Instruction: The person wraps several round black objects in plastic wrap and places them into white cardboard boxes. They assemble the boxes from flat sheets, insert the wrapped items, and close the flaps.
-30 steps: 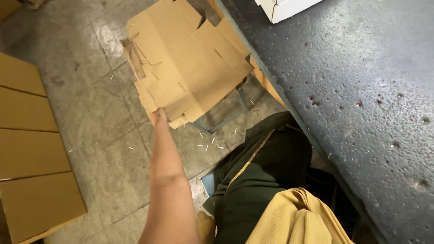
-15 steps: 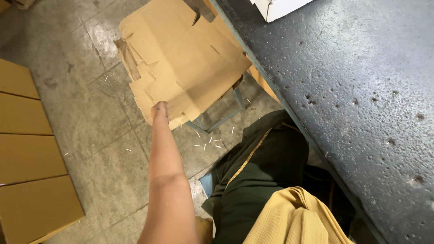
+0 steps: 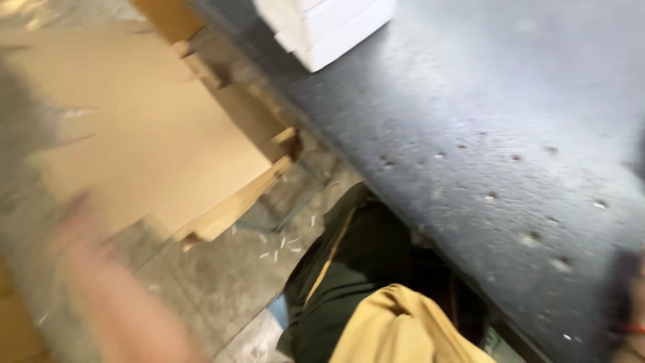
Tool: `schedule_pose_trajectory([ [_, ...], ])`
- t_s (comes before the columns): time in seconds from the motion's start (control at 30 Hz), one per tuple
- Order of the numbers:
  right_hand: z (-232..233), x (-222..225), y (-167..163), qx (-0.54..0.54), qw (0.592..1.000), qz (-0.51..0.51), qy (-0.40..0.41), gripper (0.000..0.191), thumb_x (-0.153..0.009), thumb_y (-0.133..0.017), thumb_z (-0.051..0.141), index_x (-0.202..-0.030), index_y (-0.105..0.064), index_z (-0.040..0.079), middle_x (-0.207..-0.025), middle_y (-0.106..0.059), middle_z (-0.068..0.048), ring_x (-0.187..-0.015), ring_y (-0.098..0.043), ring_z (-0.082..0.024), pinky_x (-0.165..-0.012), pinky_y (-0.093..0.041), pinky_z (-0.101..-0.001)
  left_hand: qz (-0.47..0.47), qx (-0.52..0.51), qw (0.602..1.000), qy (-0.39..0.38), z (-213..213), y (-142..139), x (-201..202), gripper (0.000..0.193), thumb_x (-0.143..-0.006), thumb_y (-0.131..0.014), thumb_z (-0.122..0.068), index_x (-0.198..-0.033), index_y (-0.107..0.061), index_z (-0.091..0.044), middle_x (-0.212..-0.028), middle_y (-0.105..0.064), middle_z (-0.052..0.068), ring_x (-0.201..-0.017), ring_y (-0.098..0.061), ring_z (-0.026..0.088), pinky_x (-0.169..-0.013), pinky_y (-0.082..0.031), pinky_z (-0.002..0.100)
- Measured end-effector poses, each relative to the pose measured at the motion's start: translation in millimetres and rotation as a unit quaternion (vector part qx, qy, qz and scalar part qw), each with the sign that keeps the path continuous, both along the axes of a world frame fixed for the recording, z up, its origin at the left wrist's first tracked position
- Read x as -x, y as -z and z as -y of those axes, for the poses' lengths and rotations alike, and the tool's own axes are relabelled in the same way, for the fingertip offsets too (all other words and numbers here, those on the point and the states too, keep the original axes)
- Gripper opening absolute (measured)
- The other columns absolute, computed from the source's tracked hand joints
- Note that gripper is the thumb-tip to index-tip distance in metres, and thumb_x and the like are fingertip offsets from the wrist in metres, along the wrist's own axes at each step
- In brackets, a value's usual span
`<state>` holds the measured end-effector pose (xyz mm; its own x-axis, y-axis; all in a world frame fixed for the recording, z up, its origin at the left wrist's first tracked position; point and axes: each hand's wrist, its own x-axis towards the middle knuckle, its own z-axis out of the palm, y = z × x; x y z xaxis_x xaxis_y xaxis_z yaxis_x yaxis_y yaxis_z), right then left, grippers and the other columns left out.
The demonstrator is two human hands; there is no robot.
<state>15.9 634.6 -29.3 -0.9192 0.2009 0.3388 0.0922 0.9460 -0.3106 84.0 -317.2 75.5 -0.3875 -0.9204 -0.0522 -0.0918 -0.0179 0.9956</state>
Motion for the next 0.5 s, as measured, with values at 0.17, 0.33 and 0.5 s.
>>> schedule_pose_trajectory([
  [0.17,15,2,-24,0.143,0.976,-0.16,0.022,0.009,-0.105,-0.075,0.004,-0.109,-0.068,-0.001,-0.12,-0.071,-0.009,-0.102,-0.066,-0.013,-0.095,-0.055,-0.0253,-0.155,0.101,0.983,-0.017,-70,-17,44,0.048,-0.082,-0.075,-0.028,-0.125,-0.065,-0.008,-0.113,-0.071,0.006,-0.095,-0.067,0.02,-0.075,-0.053,0.043],
  [0.33,89,9,-66,0.333,0.928,-0.167,0.02,0.011,-0.105,-0.075,0.007,-0.114,-0.071,0.001,-0.111,-0.073,-0.005,-0.099,-0.066,-0.008,-0.093,-0.054,-0.024,-0.26,0.134,0.954,0.064,-138,-34,86,0.044,-0.085,-0.074,-0.027,-0.124,-0.067,-0.007,-0.11,-0.072,0.005,-0.092,-0.066,0.018,-0.075,-0.053,0.039],
  [0.5,151,-16,-114,0.526,0.839,-0.13,-0.058,0.022,-0.107,-0.06,0.013,-0.123,-0.063,-0.001,-0.115,-0.071,-0.009,-0.105,-0.068,-0.014,-0.096,-0.055,-0.0283,-0.274,0.065,0.93,0.238,-184,-70,87,0.041,-0.088,-0.074,-0.027,-0.122,-0.069,-0.005,-0.107,-0.073,0.005,-0.09,-0.066,0.015,-0.075,-0.052,0.034],
])
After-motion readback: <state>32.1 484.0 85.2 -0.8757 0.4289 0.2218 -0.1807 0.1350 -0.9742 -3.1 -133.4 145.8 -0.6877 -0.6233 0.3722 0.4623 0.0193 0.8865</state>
